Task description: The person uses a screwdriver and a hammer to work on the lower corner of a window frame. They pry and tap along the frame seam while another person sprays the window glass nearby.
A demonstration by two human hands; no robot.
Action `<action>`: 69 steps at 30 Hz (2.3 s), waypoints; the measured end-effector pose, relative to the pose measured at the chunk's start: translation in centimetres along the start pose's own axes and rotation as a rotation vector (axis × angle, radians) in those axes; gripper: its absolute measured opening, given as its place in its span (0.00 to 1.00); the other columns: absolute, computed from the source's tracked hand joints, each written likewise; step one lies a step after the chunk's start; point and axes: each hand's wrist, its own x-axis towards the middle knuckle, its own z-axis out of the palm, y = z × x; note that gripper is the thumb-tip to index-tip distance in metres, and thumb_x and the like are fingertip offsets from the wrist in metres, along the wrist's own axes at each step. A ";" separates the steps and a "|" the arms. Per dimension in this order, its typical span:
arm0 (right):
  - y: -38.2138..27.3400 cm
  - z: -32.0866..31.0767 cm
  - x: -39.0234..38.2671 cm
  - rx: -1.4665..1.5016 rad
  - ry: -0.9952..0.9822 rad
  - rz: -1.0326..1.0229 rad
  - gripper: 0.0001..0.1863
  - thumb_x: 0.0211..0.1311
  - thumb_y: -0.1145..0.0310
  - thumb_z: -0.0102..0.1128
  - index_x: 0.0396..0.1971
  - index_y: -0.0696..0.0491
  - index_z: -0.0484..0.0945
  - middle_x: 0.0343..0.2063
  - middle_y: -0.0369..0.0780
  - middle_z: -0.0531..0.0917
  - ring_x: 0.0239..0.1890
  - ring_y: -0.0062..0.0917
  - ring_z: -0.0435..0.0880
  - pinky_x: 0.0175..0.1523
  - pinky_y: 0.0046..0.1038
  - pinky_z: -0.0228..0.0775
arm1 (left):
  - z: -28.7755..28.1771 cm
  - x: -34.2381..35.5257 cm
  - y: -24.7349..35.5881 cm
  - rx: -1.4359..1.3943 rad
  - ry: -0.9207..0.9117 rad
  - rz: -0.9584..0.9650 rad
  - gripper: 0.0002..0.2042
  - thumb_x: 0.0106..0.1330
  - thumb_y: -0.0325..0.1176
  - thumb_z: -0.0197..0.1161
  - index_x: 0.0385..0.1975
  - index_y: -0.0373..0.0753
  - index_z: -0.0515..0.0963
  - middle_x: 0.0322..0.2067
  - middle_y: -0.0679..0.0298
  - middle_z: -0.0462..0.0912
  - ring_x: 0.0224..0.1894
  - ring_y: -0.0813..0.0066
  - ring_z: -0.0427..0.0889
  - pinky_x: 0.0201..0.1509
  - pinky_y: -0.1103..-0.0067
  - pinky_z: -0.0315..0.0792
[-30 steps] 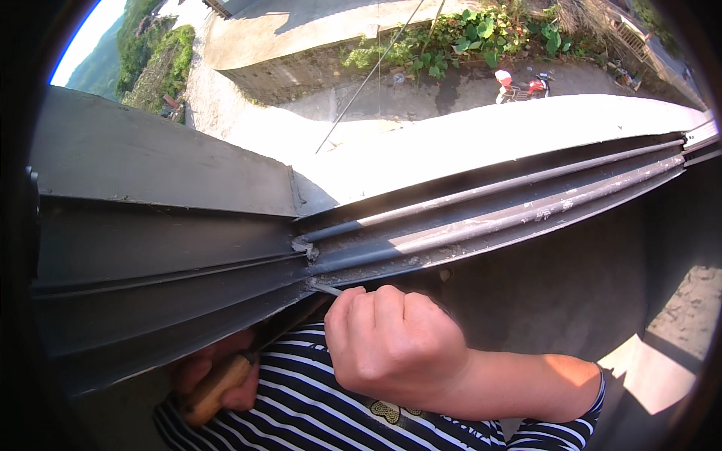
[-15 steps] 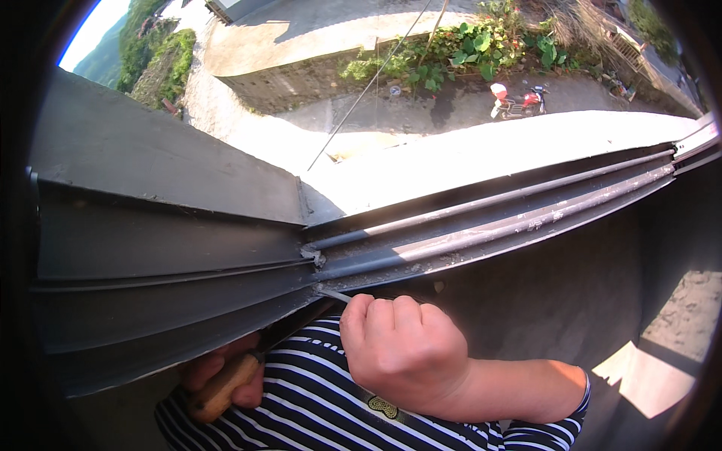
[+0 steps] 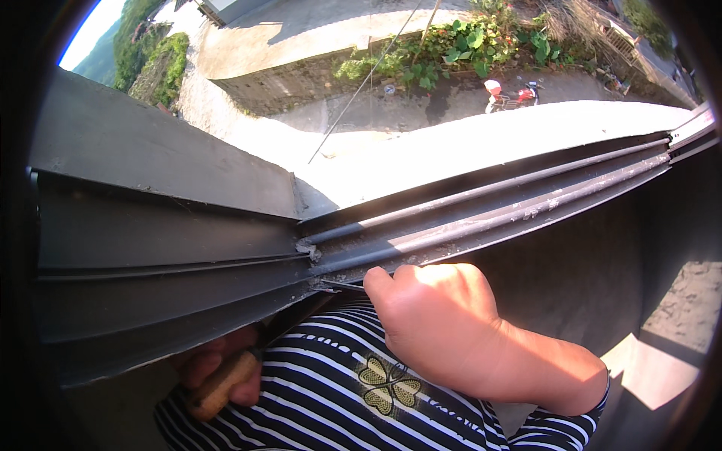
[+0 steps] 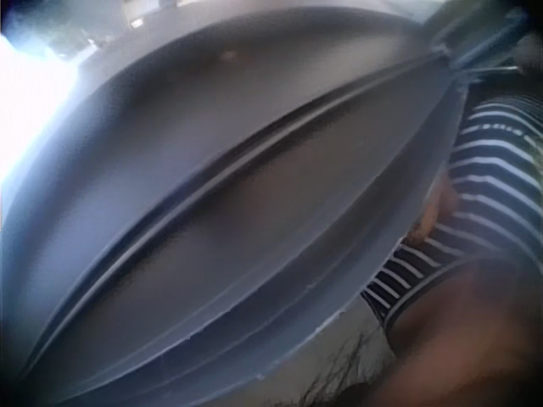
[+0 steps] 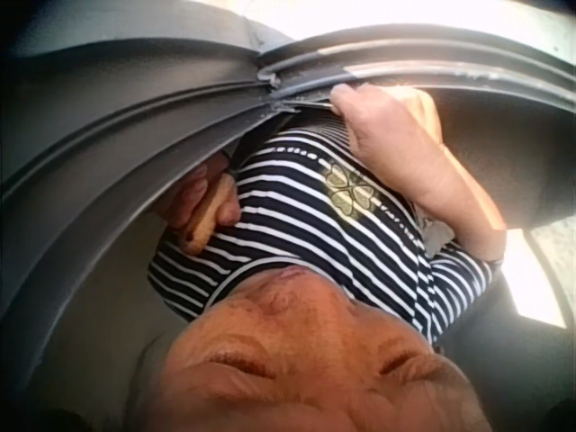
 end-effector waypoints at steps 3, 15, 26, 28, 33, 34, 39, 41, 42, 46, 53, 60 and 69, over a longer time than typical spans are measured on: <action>0.4 -0.1 -0.7 0.076 0.120 0.037 0.03 0.45 0.78 0.56 0.21 0.56 0.72 0.16 0.41 0.76 0.17 0.32 0.78 0.20 0.30 0.69 | 0.2 -0.2 -0.2 -0.015 0.019 0.018 0.21 0.70 0.51 0.48 0.40 0.35 0.71 0.37 0.52 0.79 0.43 0.67 0.77 0.52 0.71 0.72; -0.6 1.7 0.2 -0.471 0.212 -0.251 0.05 0.37 0.73 0.55 0.14 0.50 0.68 0.10 0.33 0.61 0.12 0.19 0.65 0.14 0.22 0.52 | 0.1 -0.9 0.2 0.041 0.067 0.000 0.23 0.70 0.54 0.45 0.40 0.36 0.70 0.38 0.53 0.79 0.44 0.66 0.77 0.54 0.72 0.69; -0.4 2.4 0.0 -0.539 0.343 -0.279 0.04 0.34 0.72 0.55 0.12 0.54 0.70 0.10 0.33 0.59 0.12 0.17 0.61 0.15 0.19 0.46 | -4.4 -1.8 -0.6 -0.213 -0.124 -0.077 0.23 0.70 0.49 0.51 0.46 0.31 0.66 0.46 0.48 0.78 0.49 0.67 0.77 0.55 0.77 0.69; -0.1 2.2 -0.1 -0.567 0.255 -0.374 0.04 0.35 0.73 0.55 0.11 0.54 0.69 0.09 0.32 0.58 0.12 0.17 0.60 0.15 0.18 0.46 | -2.4 -1.9 0.5 -0.090 -0.042 -0.043 0.23 0.70 0.49 0.51 0.47 0.31 0.66 0.46 0.48 0.79 0.48 0.67 0.78 0.55 0.77 0.69; 0.4 2.2 -0.7 -0.608 0.226 -0.474 0.04 0.41 0.75 0.55 0.12 0.57 0.73 0.09 0.31 0.57 0.11 0.17 0.60 0.15 0.18 0.45 | -1.1 1.0 0.1 -0.066 -0.165 -0.008 0.22 0.70 0.48 0.51 0.47 0.31 0.66 0.46 0.48 0.79 0.47 0.66 0.79 0.55 0.78 0.70; 0.4 2.4 -0.8 -0.628 0.249 -0.489 0.04 0.42 0.75 0.55 0.14 0.58 0.74 0.09 0.31 0.58 0.11 0.16 0.60 0.15 0.18 0.44 | -1.6 1.7 -0.7 -0.085 -0.227 0.020 0.22 0.70 0.48 0.51 0.47 0.31 0.67 0.46 0.48 0.79 0.47 0.66 0.79 0.55 0.78 0.70; 0.8 2.4 -1.1 -0.653 0.245 -0.521 0.05 0.43 0.75 0.56 0.19 0.61 0.79 0.09 0.32 0.61 0.12 0.16 0.62 0.16 0.17 0.45 | -1.1 0.1 0.6 0.002 -0.119 -0.097 0.23 0.70 0.49 0.50 0.48 0.31 0.67 0.47 0.50 0.79 0.48 0.68 0.78 0.55 0.80 0.69; 0.9 2.2 -1.0 -0.654 0.247 -0.517 0.05 0.44 0.75 0.57 0.20 0.61 0.78 0.09 0.32 0.61 0.12 0.17 0.62 0.15 0.17 0.46 | -0.7 -0.9 1.1 0.028 -0.030 -0.075 0.23 0.70 0.49 0.50 0.48 0.31 0.67 0.48 0.51 0.79 0.48 0.69 0.78 0.55 0.81 0.68; 0.9 2.1 -0.9 -0.621 0.248 -0.508 0.05 0.44 0.74 0.56 0.20 0.61 0.78 0.10 0.32 0.61 0.12 0.17 0.62 0.15 0.17 0.46 | -0.4 -1.2 1.2 0.037 0.006 -0.067 0.23 0.70 0.48 0.50 0.48 0.31 0.67 0.48 0.51 0.78 0.48 0.70 0.77 0.55 0.81 0.68; 0.5 1.8 -0.2 -0.560 0.217 -0.452 0.05 0.45 0.74 0.56 0.19 0.61 0.78 0.10 0.32 0.61 0.12 0.17 0.63 0.15 0.18 0.48 | -0.5 -0.6 0.8 0.043 0.000 -0.061 0.23 0.70 0.48 0.51 0.48 0.31 0.67 0.48 0.52 0.78 0.49 0.70 0.77 0.55 0.81 0.67; 0.4 1.9 -0.2 -0.642 0.213 -0.521 0.05 0.45 0.74 0.56 0.17 0.60 0.78 0.09 0.32 0.60 0.12 0.16 0.62 0.15 0.16 0.48 | -0.9 0.0 0.2 0.045 -0.064 0.012 0.23 0.71 0.51 0.47 0.44 0.32 0.70 0.43 0.51 0.81 0.47 0.65 0.79 0.57 0.74 0.70; 0.5 2.5 -0.6 -0.659 0.294 -0.562 0.06 0.47 0.74 0.57 0.20 0.60 0.80 0.10 0.31 0.63 0.12 0.16 0.63 0.16 0.17 0.46 | -3.7 -0.4 -2.4 -0.072 -0.175 0.099 0.25 0.71 0.53 0.44 0.43 0.32 0.70 0.40 0.50 0.81 0.45 0.63 0.80 0.55 0.70 0.72; 0.1 2.6 -0.2 -0.493 0.279 -0.433 0.07 0.41 0.74 0.57 0.22 0.61 0.79 0.10 0.32 0.62 0.12 0.17 0.63 0.15 0.18 0.48 | -0.3 0.3 0.4 0.096 -0.041 -0.002 0.23 0.71 0.52 0.45 0.41 0.34 0.69 0.40 0.51 0.81 0.48 0.64 0.78 0.57 0.71 0.70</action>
